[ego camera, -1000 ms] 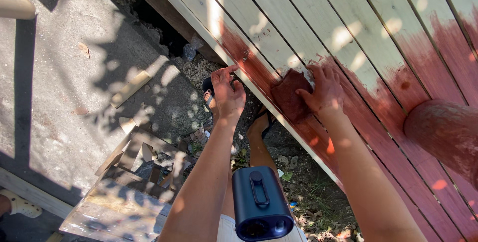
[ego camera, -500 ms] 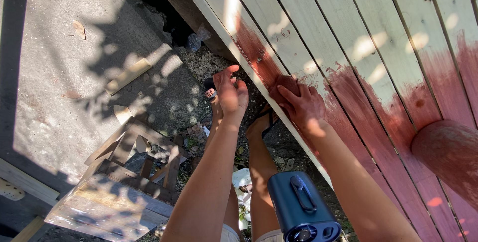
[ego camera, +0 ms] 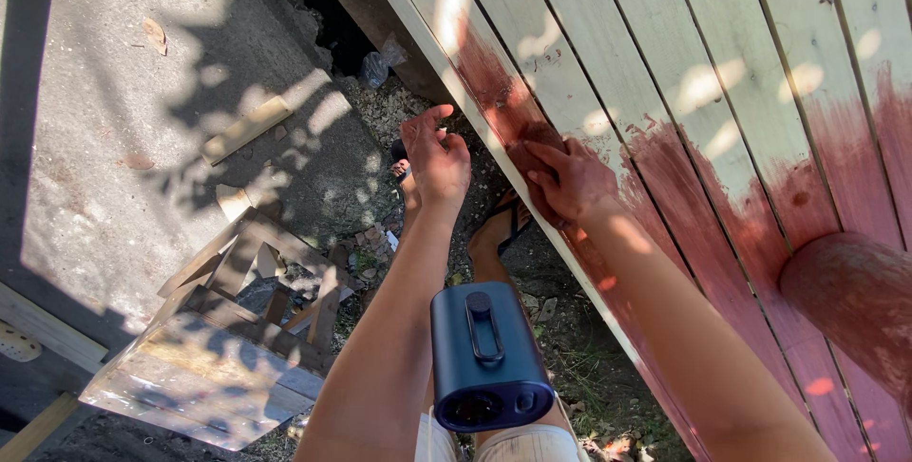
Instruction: The person applies reddish-brown wood stain to a slatted wooden bed frame lying outdoors, rubbing the stain into the boards by hand with a dark absorbent pad. They work across already-coated sections, then dip the pad into a bowl of stain and continue coating the bare unpainted half of the frame, including the edges.
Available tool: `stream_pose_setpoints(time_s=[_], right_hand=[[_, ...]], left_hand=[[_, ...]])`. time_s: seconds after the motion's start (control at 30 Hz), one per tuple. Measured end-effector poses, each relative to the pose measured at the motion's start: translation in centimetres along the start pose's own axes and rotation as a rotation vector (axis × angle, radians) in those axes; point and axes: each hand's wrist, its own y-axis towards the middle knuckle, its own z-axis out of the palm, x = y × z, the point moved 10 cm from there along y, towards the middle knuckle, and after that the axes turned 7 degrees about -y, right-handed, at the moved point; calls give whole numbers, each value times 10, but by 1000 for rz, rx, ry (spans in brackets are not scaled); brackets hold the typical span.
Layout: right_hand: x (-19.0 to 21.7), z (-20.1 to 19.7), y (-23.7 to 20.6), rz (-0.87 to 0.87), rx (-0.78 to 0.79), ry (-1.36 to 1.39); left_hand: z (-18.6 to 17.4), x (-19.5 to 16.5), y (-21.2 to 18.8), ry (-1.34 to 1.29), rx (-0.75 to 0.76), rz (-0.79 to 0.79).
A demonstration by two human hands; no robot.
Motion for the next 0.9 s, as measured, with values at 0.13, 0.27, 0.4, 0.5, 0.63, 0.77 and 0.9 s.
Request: stream_pose_setpoints(time_s=[0.13, 0.27, 0.4, 0.5, 0.63, 0.77, 0.9], right_hand=[[-60, 47, -69, 25, 180, 66], [-111, 71, -147, 36, 265, -69], [-127, 74, -188, 33, 286, -167], [-142, 91, -197, 324, 495, -214], [-104, 56, -158, 211, 302, -80], [-48, 22, -73, 124, 224, -46], [25, -26, 42, 72, 92, -141]], left_hand=[[18, -1, -16, -45, 8, 28], [34, -18, -38, 289, 158, 201], [19, 28, -29, -471, -14, -219], [6, 15, -29, 19, 22, -5], [3, 53, -24, -373, 66, -408], [-23, 17, -11, 175, 73, -3], [-23, 46, 15, -694, -40, -377]])
